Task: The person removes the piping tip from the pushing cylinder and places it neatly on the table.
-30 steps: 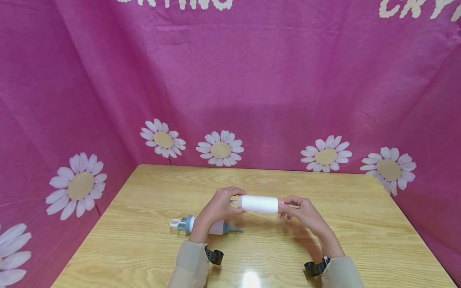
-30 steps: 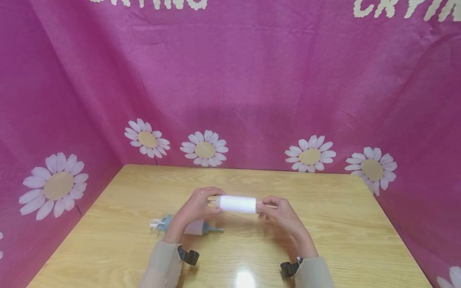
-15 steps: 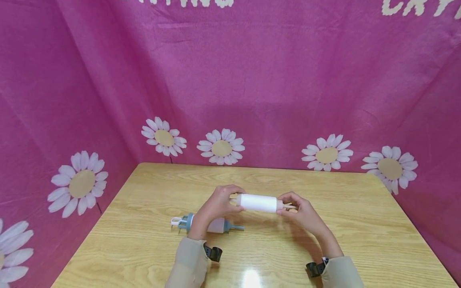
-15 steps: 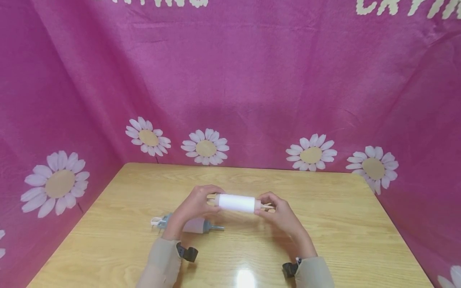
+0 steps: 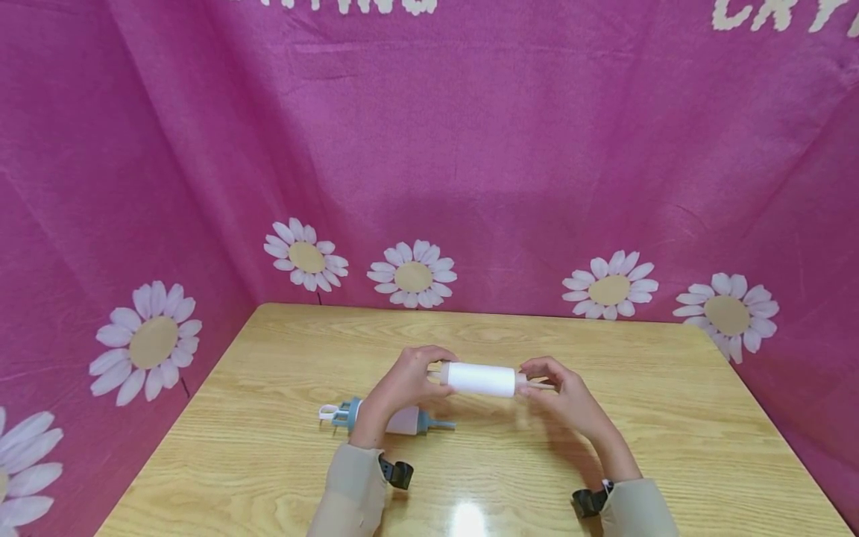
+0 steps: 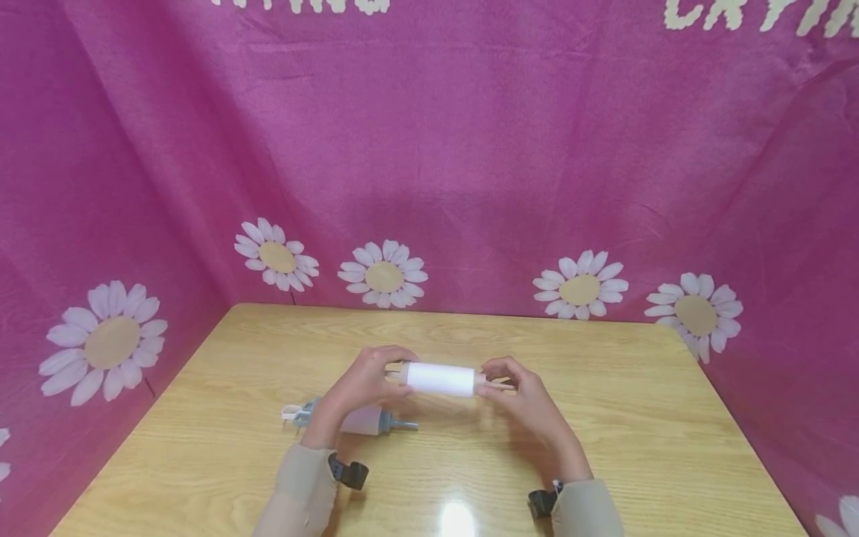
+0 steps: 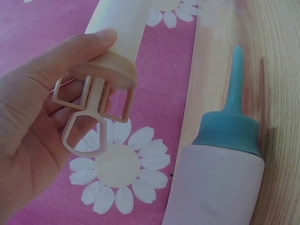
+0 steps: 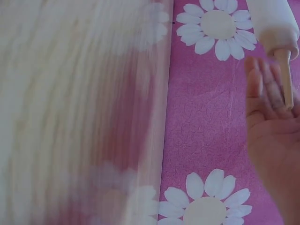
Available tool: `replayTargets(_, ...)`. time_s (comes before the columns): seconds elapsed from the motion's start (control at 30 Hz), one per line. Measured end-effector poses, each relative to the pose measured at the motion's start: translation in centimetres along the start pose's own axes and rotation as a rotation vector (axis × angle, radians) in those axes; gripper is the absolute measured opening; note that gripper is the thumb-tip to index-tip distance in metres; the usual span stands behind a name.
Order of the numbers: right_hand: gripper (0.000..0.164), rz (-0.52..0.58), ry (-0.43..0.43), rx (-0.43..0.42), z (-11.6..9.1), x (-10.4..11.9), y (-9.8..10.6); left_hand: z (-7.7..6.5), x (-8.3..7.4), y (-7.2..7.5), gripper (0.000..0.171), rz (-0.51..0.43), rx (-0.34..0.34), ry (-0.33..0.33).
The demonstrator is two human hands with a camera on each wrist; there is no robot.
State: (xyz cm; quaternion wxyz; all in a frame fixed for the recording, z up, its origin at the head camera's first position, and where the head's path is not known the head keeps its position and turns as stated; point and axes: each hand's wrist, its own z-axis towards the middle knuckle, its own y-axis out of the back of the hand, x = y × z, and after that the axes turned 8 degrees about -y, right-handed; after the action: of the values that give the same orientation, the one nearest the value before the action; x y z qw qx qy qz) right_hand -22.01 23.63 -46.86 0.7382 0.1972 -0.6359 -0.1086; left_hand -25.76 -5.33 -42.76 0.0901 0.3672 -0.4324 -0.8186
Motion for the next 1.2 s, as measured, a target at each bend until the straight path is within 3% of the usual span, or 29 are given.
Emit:
replayTargets(0.13, 0.028, -0.003, -0.078, 0.006, 0.35, -0.04, 0.15, 0.01, -0.08, 0.07, 0.039, 0.007, 0.005, -0.007)
replayTargets(0.37, 0.038, 0.022, -0.169, 0.097, 0.63, -0.14, 0.19, -0.07, -0.21, 0.07, 0.04, 0.003, 0.017, 0.002)
replayTargets(0.8, 0.025, 0.011, -0.126, 0.085, 0.24, 0.25, 0.06, -0.31, -0.16, 0.32, 0.041, -0.013, -0.001, 0.004)
replayTargets(1.0, 0.025, 0.04, -0.065, 0.066, 0.25, -0.06, -0.14, -0.4, -0.11, 0.46, 0.04, -0.015, 0.002, 0.014)
replayTargets(1.2, 0.027, -0.02, 0.012, 0.018, 0.32, -0.42, -0.31, -0.48, 0.16, 0.46, 0.041, -0.01, -0.002, 0.008)
